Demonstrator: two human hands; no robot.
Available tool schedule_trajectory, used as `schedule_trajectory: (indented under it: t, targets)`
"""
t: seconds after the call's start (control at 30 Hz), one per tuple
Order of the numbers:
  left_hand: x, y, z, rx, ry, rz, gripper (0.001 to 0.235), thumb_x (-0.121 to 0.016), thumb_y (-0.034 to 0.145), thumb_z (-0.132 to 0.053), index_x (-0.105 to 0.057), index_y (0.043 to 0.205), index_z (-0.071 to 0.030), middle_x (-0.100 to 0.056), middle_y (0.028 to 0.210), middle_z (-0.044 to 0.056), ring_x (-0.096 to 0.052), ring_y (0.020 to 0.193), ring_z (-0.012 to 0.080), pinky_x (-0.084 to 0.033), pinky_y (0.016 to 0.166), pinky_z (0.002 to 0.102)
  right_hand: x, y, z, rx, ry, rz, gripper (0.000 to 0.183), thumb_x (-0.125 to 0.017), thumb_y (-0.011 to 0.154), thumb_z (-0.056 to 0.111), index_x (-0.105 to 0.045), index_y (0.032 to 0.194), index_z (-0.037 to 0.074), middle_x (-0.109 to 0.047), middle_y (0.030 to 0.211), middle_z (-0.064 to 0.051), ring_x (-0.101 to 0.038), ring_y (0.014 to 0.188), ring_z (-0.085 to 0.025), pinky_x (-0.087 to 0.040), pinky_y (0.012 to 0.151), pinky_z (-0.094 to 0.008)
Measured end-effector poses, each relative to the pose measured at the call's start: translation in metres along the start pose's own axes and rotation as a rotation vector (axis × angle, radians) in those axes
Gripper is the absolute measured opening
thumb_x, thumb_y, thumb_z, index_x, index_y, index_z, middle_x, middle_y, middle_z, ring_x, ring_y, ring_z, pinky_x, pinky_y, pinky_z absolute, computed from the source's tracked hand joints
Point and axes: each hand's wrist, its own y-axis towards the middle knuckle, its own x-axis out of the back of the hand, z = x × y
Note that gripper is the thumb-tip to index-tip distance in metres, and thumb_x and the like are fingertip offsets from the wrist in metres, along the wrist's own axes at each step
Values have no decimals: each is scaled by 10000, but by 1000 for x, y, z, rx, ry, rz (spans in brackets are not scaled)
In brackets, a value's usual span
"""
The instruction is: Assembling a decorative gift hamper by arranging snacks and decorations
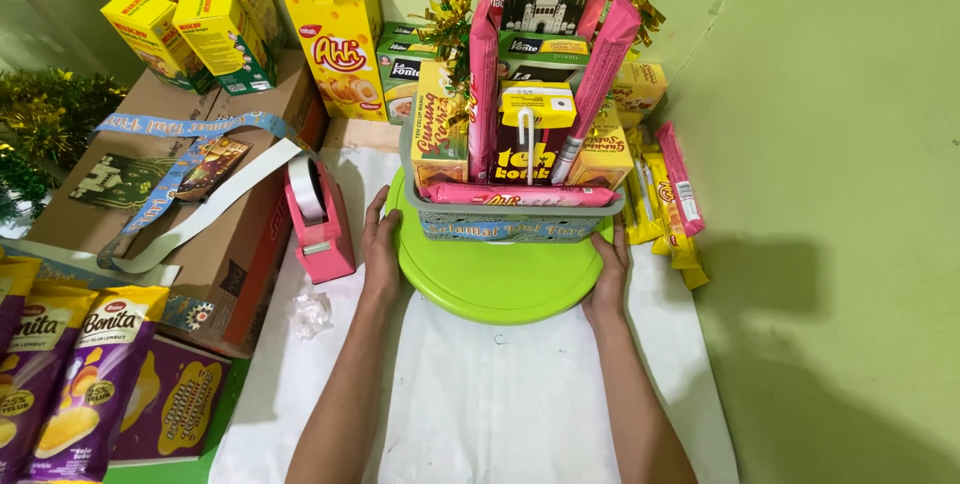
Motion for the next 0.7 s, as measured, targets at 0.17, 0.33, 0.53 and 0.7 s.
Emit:
schedule_trajectory:
  t: [0.17, 0.33, 0.53, 0.7]
  targets:
    - [2, -1, 3, 26, -41, -17, 566, -503, 1013, -216, -415, 1565, -127, -601, 1402, 237, -646, 1180, 328, -554, 987, 447, -2, -4, 6, -20, -15, 5, 639, -641, 957, 215, -441, 1560, 146, -619, 1359, -125, -648, 1153, -280, -566, 976, -437]
    - [10, 7, 13, -13, -2, 14, 568, -498, 1021, -200, -403, 1574, -113, -581, 1430, 253, -622, 1224, 337, -536, 1021, 458, -9, -12, 15, -23, -25, 7, 643, -636, 959, 219, -428, 1560, 125, -605, 1363, -127, -634, 1178, -287, -547, 1003, -441]
    - [13, 8, 17, -18, -41, 8, 549, -491, 1034, -194, -403, 1570, -115, -568, 1453, 247, -612, 1256, 339, -519, 1051, 474, -7, -8, 10, -15, -7, 15, 635, -638, 958, 211, -437, 1556, 143, -626, 1340, -117, -655, 1166, -271, -566, 995, -426]
    - [11, 6, 15, -9, -52, 15, 560, -494, 1026, -201, -397, 1571, -117, -577, 1439, 241, -633, 1206, 330, -544, 1009, 455, -2, -7, 6, -11, -18, 26, 652, -635, 966, 231, -419, 1579, 179, -612, 1396, -127, -649, 1195, -282, -556, 1016, -436]
